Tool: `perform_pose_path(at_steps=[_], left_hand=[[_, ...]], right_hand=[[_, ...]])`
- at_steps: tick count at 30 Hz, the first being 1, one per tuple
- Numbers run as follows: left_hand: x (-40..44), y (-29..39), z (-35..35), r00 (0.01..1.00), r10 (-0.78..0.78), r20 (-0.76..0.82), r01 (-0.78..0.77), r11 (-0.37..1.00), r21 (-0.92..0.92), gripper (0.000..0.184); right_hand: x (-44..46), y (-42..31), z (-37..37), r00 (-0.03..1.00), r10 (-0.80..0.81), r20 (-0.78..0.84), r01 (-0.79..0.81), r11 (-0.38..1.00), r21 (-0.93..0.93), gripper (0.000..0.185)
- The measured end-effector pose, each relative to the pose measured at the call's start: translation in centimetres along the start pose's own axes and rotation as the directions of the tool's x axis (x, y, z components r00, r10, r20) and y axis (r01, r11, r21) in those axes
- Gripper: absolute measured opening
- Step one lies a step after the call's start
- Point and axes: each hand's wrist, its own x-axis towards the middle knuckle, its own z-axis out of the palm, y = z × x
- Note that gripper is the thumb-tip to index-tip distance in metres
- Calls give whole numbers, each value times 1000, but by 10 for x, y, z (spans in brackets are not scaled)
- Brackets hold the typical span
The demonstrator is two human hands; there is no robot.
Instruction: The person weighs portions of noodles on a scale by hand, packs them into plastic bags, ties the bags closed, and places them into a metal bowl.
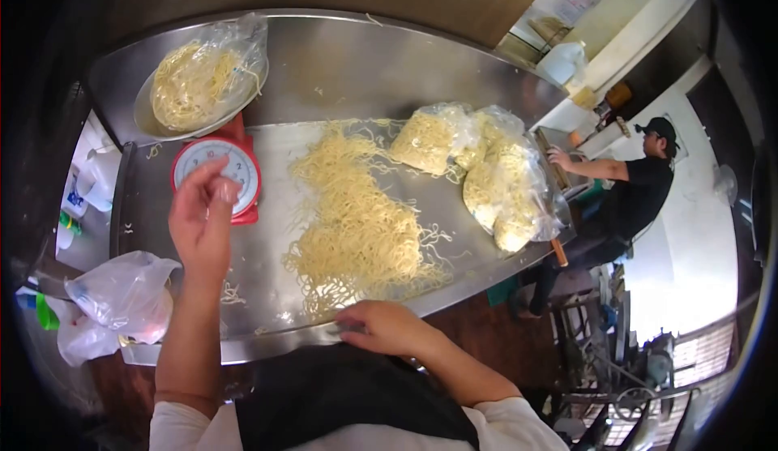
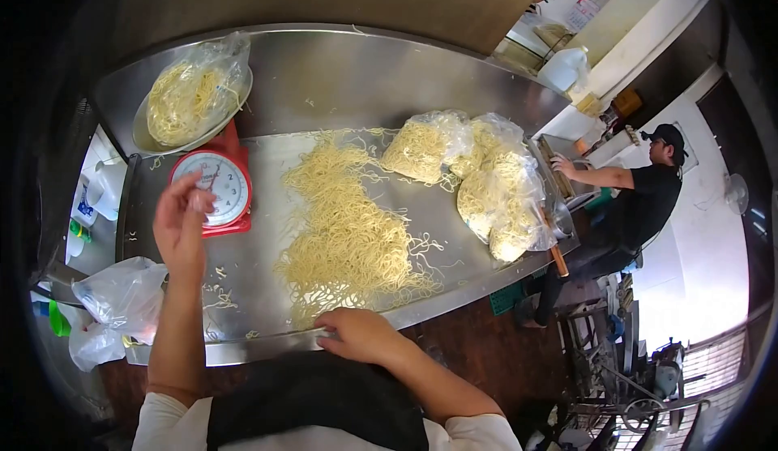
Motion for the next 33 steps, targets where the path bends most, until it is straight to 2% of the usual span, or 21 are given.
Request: perform_pose_path(at_steps=[5,7,8,9,11,14,17,18,20,22,24,26,28,30,33], left_hand=[[56,21,6,998,61,-8,-61,997,45,34],[79,16,8,994,113,8,-113,990,87,35],[91,15,9,996,82,40,-88,978,189,39],[105,9,11,982,185,32,-184,922,339,42],[134,-5,16,923,379,63,-337,718,609,49],[167,-19,10,881,448,154,-338,367,867,59],[181,-29,-10,956,194,220,-253,166,953,56],[181,-22,-14,971,90,223,-236,167,957,45],[187,-24,-32,966,144,214,-237,163,958,31],[185,-16,-44,962,260,78,-156,297,942,28],[181,-5,-50,959,275,-73,-60,447,893,30],[175,3,-57,950,293,-103,-59,497,865,33],[170,9,-63,947,294,-128,-57,548,834,35],[163,14,-68,951,273,-144,-46,586,809,34],[156,17,-78,975,171,-141,-5,654,756,31]], right_hand=[[-4,-3,0,998,63,17,-63,998,22,36],[-1,-3,0,999,37,16,-36,999,-26,37],[1,-2,0,1000,23,20,-22,998,-52,37],[3,-1,0,1000,8,24,-7,999,-53,37],[6,3,-1,999,-21,32,23,998,-55,37],[8,9,-1,998,-36,-45,35,999,-36,37],[9,17,-8,999,-28,-32,28,999,18,39],[11,20,-14,1000,-21,11,21,999,48,38],[19,28,-35,992,-29,122,16,994,104,37],[34,31,-63,996,-43,77,16,946,324,35],[60,14,-98,993,-56,-108,99,888,449,32],[92,-23,-136,956,-92,-279,178,937,300,30],[132,-53,-165,920,-157,-358,287,893,346,33],[165,-98,-182,903,-68,-425,287,831,477,35],[209,-135,-189,937,19,-348,150,879,453,32]])
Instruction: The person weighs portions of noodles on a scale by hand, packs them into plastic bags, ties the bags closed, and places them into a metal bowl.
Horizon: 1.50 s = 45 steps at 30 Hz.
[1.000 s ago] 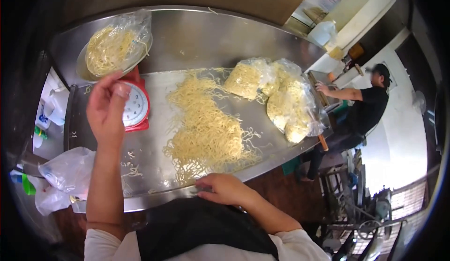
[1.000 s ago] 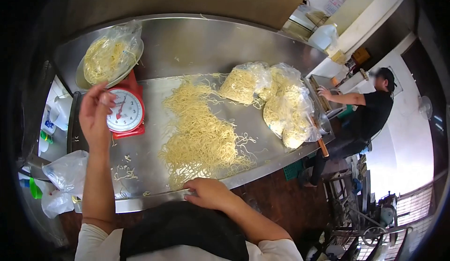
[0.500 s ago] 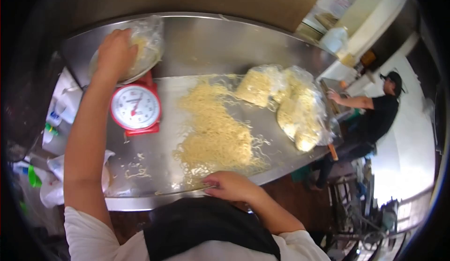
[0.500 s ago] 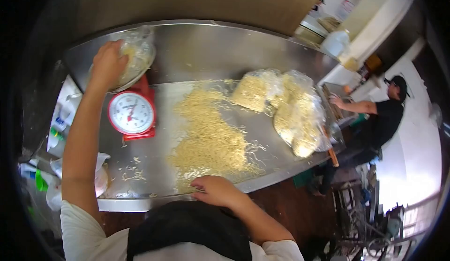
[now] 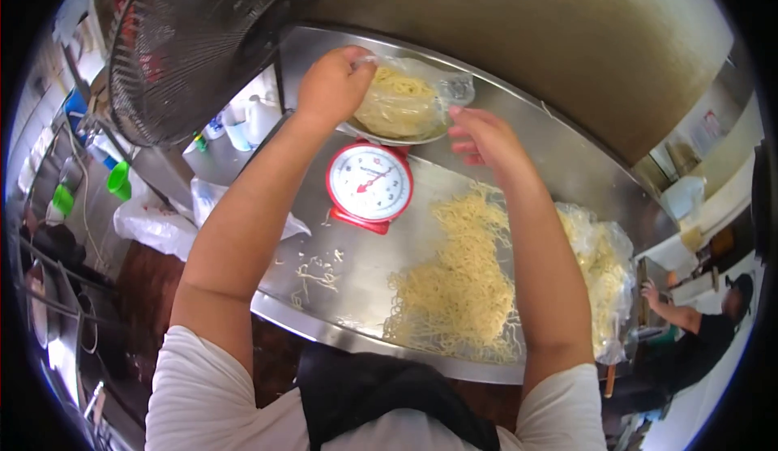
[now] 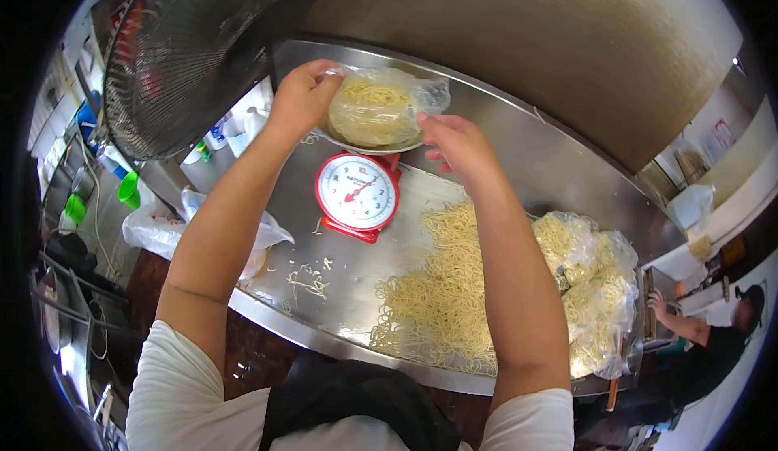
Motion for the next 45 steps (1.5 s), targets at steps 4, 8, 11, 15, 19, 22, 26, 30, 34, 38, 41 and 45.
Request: perform_pose_path(at_steps=[4,8,11,15,19,22,26,30,34,38,41,45], left_hand=[[-11,9,-17,996,-25,90,22,999,35,27],[-16,4,-20,997,27,74,-33,996,89,32],[-17,8,-7,998,4,64,3,993,-116,34],[-6,19,0,994,-63,92,81,975,-206,32],[-3,17,0,990,-117,77,125,985,-115,29],[-10,13,3,999,-24,26,27,989,-143,28],[-14,8,-2,996,-12,90,28,983,-180,38],[-18,12,-14,982,18,188,5,993,-120,41],[-21,0,-8,986,101,130,-109,993,56,39],[-14,-21,12,985,171,16,-172,978,114,33],[13,-12,12,997,45,58,-28,962,-272,26],[56,22,1,991,-131,15,123,872,-474,24]], right_hand=[[33,1,14,967,-65,245,124,965,-231,26],[24,-32,16,931,-262,254,313,931,-188,25],[37,-32,22,868,-410,281,492,789,-369,26],[55,-25,26,735,-606,303,593,358,-721,27],[45,-30,20,730,-659,183,528,374,-762,39],[56,-15,15,639,-751,167,534,277,-799,52],[65,0,17,737,-666,118,446,348,-825,63],[71,5,21,838,-546,3,332,505,-797,69],[109,36,6,897,-433,-86,259,674,-692,67],[109,26,1,988,-84,-132,29,927,-374,47],[105,13,-1,975,-147,-169,129,986,-109,28],[94,-50,-15,903,-275,-329,302,953,34,20]])
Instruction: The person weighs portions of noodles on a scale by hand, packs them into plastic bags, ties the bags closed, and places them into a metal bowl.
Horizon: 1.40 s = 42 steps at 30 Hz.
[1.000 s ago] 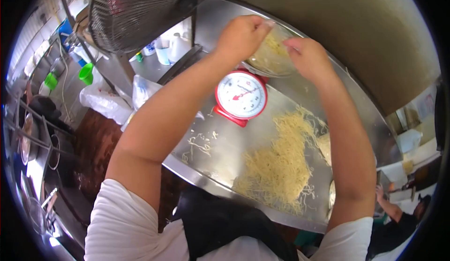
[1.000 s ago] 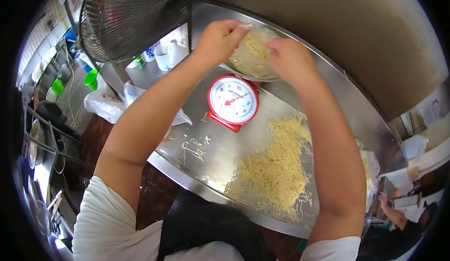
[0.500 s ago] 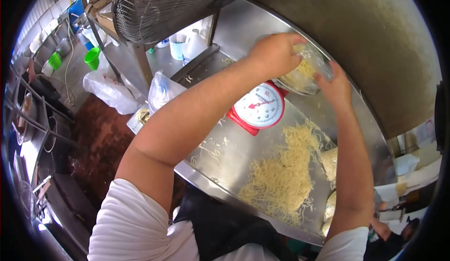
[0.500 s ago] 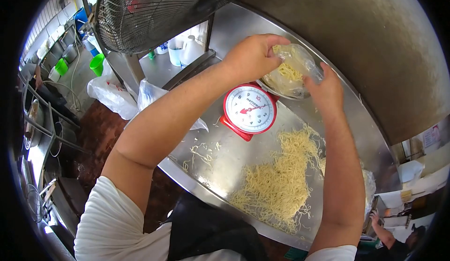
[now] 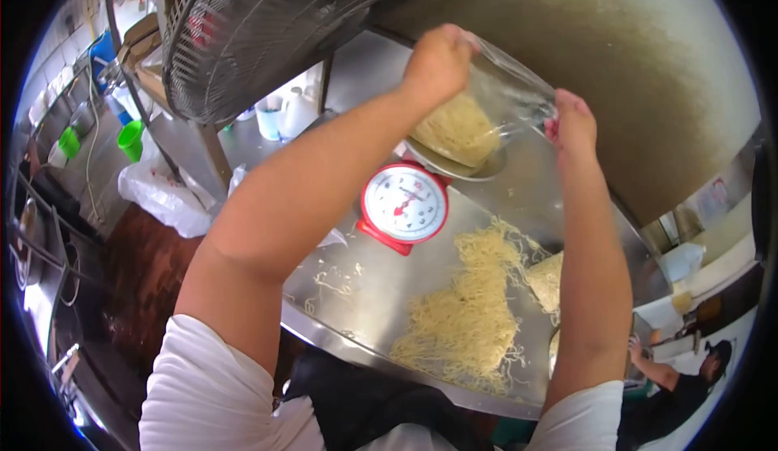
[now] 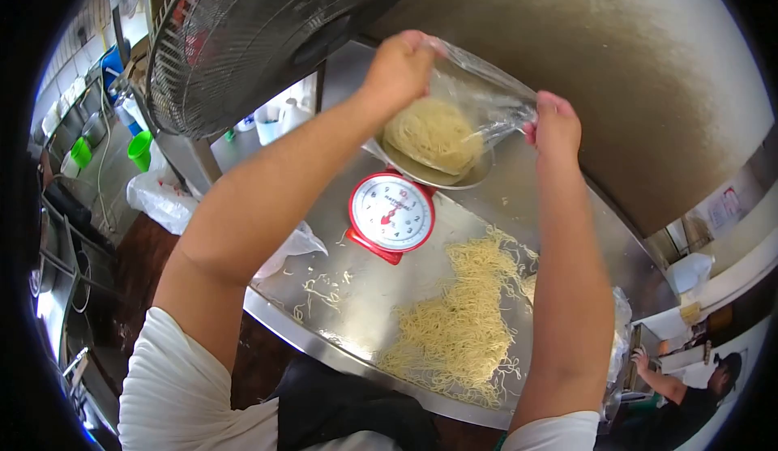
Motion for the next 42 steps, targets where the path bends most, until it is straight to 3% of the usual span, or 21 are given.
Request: perform_pose_path(at_steps=[2,7,8,9,10,13,15,17,19,21,23,26,29,30,33,34,36,38,39,40,42], left_hand=[[12,35,-1,999,-46,-26,44,996,-74,23],[11,109,3,996,64,-68,-87,904,-419,22],[9,122,-4,999,40,-15,-43,932,-360,25],[9,128,-7,993,86,77,-34,858,-512,20],[-9,144,-13,994,76,75,-29,868,-495,22],[-62,162,-24,983,-23,180,107,874,-474,24],[-91,128,-32,966,10,257,88,926,-368,26],[-147,114,-36,917,-96,387,219,933,-287,25],[-203,77,-42,788,-291,542,409,906,-108,24],[-256,39,-50,638,-434,637,424,888,180,26],[-305,4,-53,557,-550,622,645,758,92,25],[-326,12,-58,565,-576,591,748,659,-73,22],[-318,26,-50,693,-478,539,639,753,-154,23],[-318,21,-48,713,-462,527,636,742,-210,21],[-315,20,-52,718,-434,543,601,780,-171,19],[-317,18,-54,706,-443,553,621,763,-181,19],[-324,12,-61,678,-457,576,656,730,-194,23],[-337,2,-67,772,-436,462,581,778,-238,45],[-349,-8,-71,812,-425,400,543,800,-254,58],[-370,-33,-75,879,-388,278,440,884,-158,100],[-369,-34,-73,872,-255,418,132,944,301,110]], right_hand=[[0,-35,-9,997,-54,-52,56,997,45,20],[-11,-107,-48,968,-239,-75,247,961,122,21],[-18,-118,-60,964,-258,-64,264,956,126,22],[-29,-127,-69,961,-273,-41,276,956,96,23],[-38,-129,-79,954,-299,21,294,948,125,24],[-71,-117,-105,957,-251,148,245,968,58,24],[-103,-85,-114,967,-150,205,158,987,-22,24],[-136,-37,-118,951,-97,292,149,975,-163,21],[-171,28,-125,896,104,431,-23,982,-190,14],[-218,86,-130,831,326,450,-70,865,-497,12],[-250,118,-145,702,191,686,286,807,-517,11],[-267,94,-159,691,383,613,-98,890,-445,12],[-273,91,-161,855,240,460,-149,963,-225,14],[-271,106,-174,841,321,436,-293,947,-132,36],[-280,132,-177,760,370,535,-221,920,-322,74],[-292,145,-169,624,486,612,-179,851,-493,106],[-334,194,-139,636,251,730,256,824,-505,114],[-351,188,-76,749,70,659,327,826,-459,101],[-357,188,-54,781,55,622,289,852,-437,89],[-361,190,-35,811,45,583,247,877,-411,78],[-364,207,-21,839,11,544,211,915,-344,55]])
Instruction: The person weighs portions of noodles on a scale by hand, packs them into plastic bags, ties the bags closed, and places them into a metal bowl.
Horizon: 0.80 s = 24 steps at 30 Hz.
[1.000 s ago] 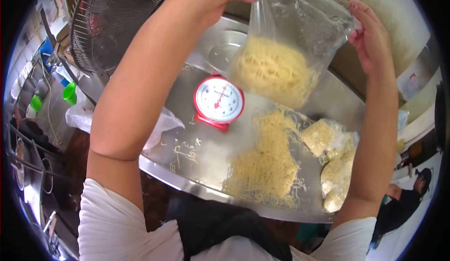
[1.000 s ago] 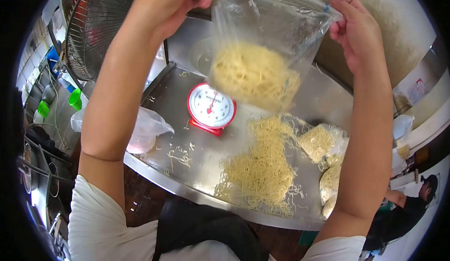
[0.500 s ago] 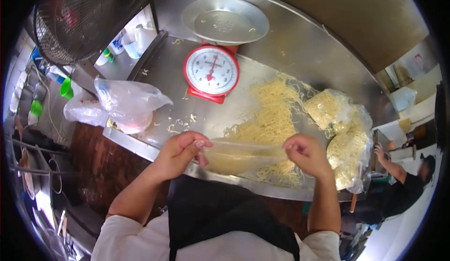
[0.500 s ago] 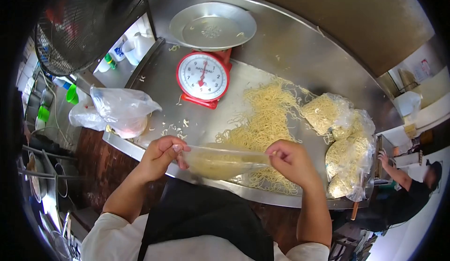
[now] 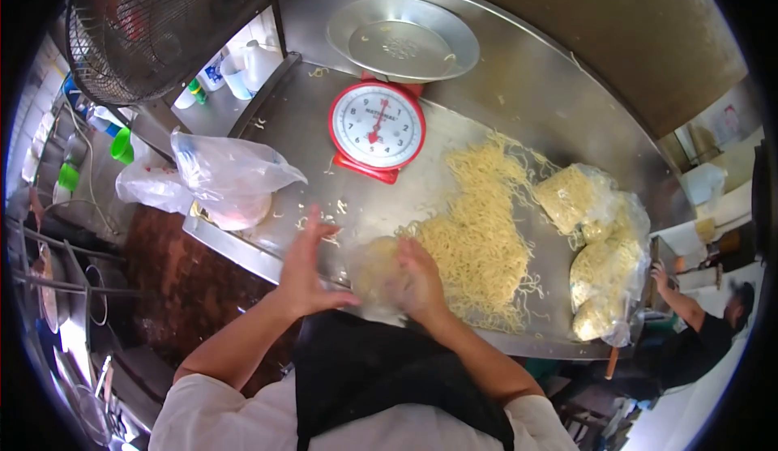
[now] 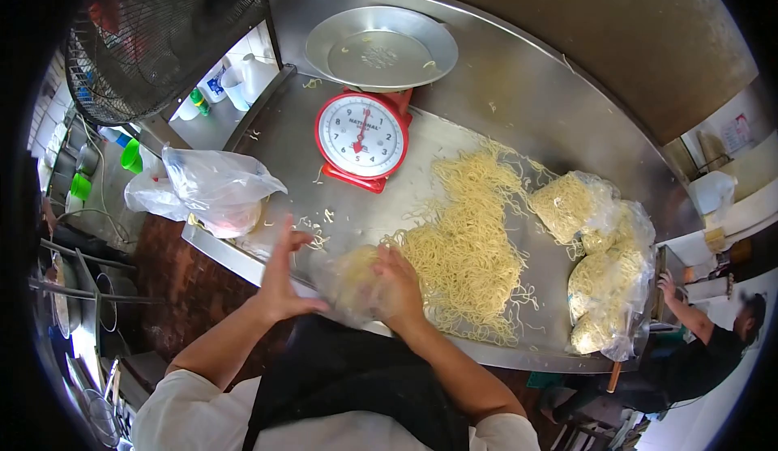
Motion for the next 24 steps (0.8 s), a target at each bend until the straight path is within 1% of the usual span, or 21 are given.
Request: perform_pose_path(at_steps=[1,2,3,5,8,11,12,14,15,16,17,18,19,20,21,22,23,24], left_hand=[[2,0,3,995,58,75,-76,961,267,116],[4,-13,17,980,132,149,-159,969,187,103],[6,-21,35,984,121,132,-145,971,193,93],[15,-30,70,991,97,88,-114,972,208,71],[27,-33,101,988,19,153,-15,1000,-28,45],[20,-35,114,997,79,7,-79,973,218,38],[19,-34,116,999,37,-17,-33,973,227,35],[27,-36,119,991,-124,56,103,953,286,32],[30,-35,119,975,-206,83,170,933,318,31],[38,-33,113,915,-392,98,389,920,43,30],[52,-31,104,824,-543,164,567,791,-229,30],[64,-31,96,711,-646,277,688,559,-463,30],[65,-32,90,824,-510,247,565,708,-424,32],[63,-35,82,906,-355,230,419,827,-375,34],[58,-38,75,955,-189,230,257,911,-321,36],[56,-38,65,960,-83,269,119,985,-122,52],[52,-28,61,936,-112,334,121,993,-7,56],[48,-8,53,907,-147,394,113,988,109,60]], right_hand=[[-2,12,9,1000,-26,-7,26,999,30,43],[-6,21,16,999,-53,-10,53,997,59,32],[-7,20,15,998,56,-24,-52,989,142,28],[-6,18,14,964,264,-18,-246,921,302,21],[2,35,33,951,198,-237,-103,927,361,21],[11,56,40,981,-13,-191,45,986,163,23],[14,63,42,985,-7,-172,26,994,107,23],[18,73,47,989,14,-149,-16,1000,-7,22],[22,62,43,984,143,-105,-140,989,37,21],[31,43,32,964,261,-56,-257,964,71,20],[39,24,22,929,370,-6,-367,925,99,20],[43,10,18,977,197,-85,-182,970,160,19],[41,-3,16,987,30,-161,4,979,206,19],[39,-14,14,962,-128,-242,187,953,239,20],[40,-25,10,986,109,-128,-17,823,568,20],[47,-36,4,954,295,56,-219,557,802,22],[51,-41,-1,876,395,276,-376,200,905,24],[53,-28,3,891,258,373,-369,-64,927,24]])
